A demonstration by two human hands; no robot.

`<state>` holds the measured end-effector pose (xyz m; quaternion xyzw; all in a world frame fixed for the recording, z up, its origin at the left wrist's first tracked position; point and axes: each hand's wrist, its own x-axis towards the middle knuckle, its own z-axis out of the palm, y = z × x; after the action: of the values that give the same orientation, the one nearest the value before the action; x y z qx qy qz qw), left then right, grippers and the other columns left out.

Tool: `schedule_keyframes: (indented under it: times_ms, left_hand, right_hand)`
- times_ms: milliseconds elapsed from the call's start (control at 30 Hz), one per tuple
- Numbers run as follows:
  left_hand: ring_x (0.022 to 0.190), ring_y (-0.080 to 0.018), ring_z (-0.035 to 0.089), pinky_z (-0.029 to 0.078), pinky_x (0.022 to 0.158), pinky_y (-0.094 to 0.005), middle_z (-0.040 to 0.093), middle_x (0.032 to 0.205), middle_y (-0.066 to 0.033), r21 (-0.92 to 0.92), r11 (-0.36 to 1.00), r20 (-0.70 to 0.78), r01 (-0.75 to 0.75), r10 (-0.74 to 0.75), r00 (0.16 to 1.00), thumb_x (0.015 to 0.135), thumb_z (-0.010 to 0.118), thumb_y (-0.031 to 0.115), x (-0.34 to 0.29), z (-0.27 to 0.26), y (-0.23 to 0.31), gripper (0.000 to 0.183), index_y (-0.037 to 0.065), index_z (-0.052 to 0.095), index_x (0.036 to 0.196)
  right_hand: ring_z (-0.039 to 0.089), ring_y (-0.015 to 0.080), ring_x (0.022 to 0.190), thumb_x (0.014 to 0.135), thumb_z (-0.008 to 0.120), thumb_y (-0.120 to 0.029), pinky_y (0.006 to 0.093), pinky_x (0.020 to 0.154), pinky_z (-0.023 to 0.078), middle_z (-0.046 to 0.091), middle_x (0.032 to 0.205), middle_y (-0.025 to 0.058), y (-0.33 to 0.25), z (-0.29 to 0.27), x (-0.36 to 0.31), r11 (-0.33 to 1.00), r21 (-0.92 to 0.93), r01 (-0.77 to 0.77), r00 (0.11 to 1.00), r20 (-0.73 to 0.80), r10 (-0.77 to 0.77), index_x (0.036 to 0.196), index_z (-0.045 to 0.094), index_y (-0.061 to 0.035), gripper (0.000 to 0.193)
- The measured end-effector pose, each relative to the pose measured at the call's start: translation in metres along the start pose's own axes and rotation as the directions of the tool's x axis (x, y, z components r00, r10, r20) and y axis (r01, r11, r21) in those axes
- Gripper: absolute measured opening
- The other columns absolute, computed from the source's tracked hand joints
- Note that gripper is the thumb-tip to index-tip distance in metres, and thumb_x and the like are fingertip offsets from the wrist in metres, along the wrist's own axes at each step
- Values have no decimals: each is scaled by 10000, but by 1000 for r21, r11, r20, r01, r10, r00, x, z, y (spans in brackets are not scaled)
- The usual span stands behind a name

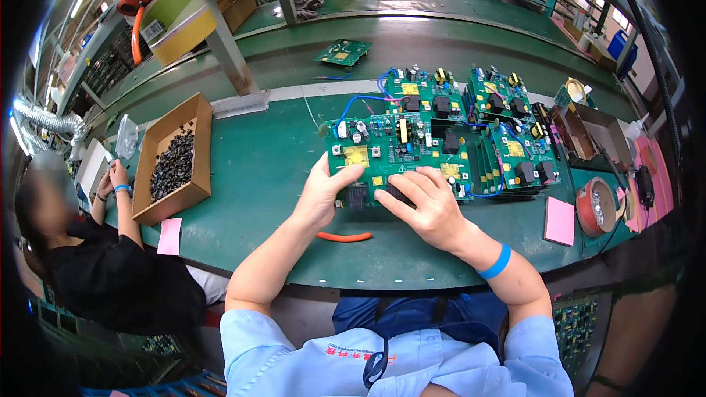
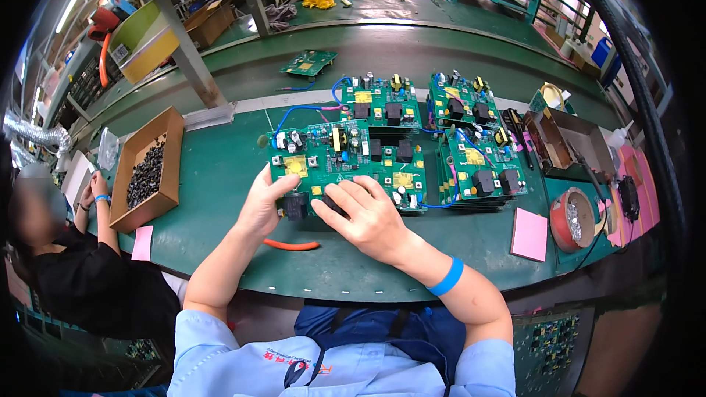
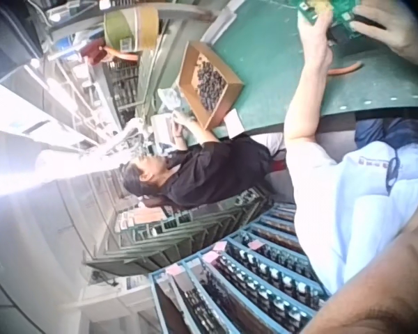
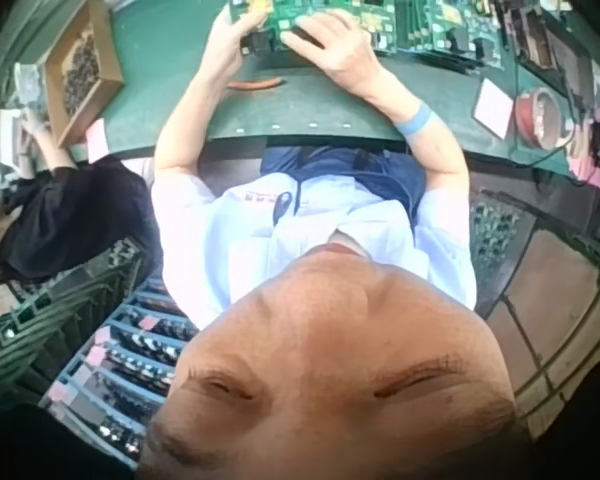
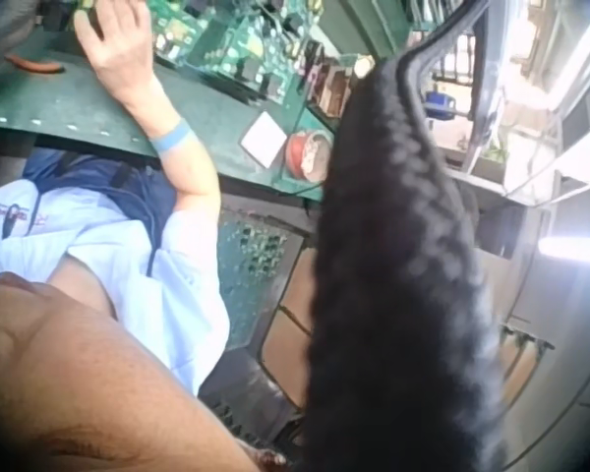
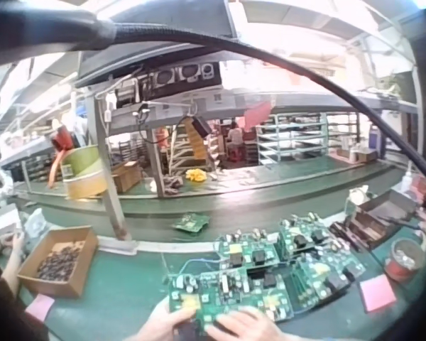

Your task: The person assembles green circuit boards by hand, using pliers to trim components and a soldering iron to secure connections. They handle multiple boards sequentially, inspecting them and placing them into a stack on the table.

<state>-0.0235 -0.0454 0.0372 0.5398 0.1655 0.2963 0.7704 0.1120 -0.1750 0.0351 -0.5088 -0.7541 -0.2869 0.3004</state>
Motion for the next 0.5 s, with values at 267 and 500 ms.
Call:
schedule_keyframes:
  times_ms: [267, 500]
  left_hand:
    - [750, -95, 547, 451, 696, -237, 587, 855, -49, 181, 983, -138, -2, 28, 990, 687, 665, 92, -2, 1, -1, 284, 7, 527, 920]
    - [764, -95, 547, 449, 712, -245, 587, 870, -54, 132, 991, -109, 3, 12, 994, 725, 625, 105, 0, -3, -6, 251, 5, 528, 934]
  right_hand:
    - [519, 161, 803, 636, 544, -94, 311, 739, 378, 538, 899, 48, -15, 8, -2, 998, -54, 42, 999, 26, -40, 900, 576, -103, 265]
    - [521, 167, 800, 634, 548, -94, 329, 739, 377, 542, 896, 48, -15, 9, -2, 999, -45, 27, 999, 37, -25, 904, 579, -110, 273]
